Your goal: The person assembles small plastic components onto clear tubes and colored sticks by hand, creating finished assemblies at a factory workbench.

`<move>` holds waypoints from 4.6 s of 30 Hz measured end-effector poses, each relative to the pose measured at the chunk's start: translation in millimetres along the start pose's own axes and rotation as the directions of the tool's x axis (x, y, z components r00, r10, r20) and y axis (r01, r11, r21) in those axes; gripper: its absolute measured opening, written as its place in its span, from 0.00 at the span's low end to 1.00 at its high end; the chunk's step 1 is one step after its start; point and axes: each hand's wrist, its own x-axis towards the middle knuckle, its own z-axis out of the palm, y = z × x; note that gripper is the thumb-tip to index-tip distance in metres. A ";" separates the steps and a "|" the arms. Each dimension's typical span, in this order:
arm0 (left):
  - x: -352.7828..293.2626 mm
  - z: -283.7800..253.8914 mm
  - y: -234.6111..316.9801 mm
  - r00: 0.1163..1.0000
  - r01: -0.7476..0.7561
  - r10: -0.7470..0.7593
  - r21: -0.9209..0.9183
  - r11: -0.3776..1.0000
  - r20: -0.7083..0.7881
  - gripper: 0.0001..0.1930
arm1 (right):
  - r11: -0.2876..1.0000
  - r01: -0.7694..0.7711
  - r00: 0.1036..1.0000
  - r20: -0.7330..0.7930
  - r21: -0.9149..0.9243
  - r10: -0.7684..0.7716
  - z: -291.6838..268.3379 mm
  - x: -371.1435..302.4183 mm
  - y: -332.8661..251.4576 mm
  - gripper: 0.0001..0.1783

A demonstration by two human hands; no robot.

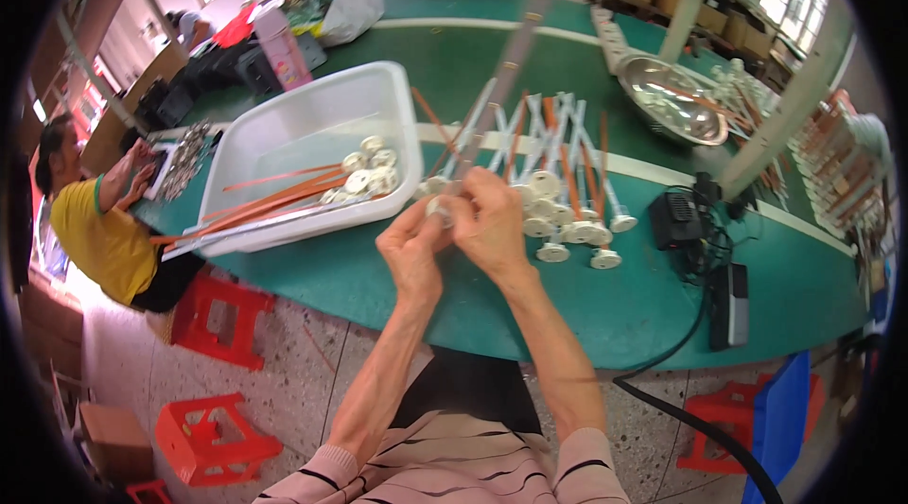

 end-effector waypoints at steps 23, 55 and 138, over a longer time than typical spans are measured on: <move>7.2 -3.4 -20.1 0.874 -0.385 0.480 0.705 0.596 0.071 0.19 | 0.578 -0.121 0.870 0.195 -0.807 0.454 -13.6 81.0 2.5 0.14; 5.9 -10.4 -29.6 0.874 -0.453 0.459 0.610 0.650 0.160 0.25 | 0.738 0.389 0.755 0.650 -0.552 0.089 158.7 105.5 -19.6 0.08; 3.7 -2.8 -10.8 0.986 0.029 0.000 -0.177 0.984 0.164 0.16 | 0.916 -0.251 0.966 0.027 0.312 0.256 -16.3 6.4 -22.8 0.08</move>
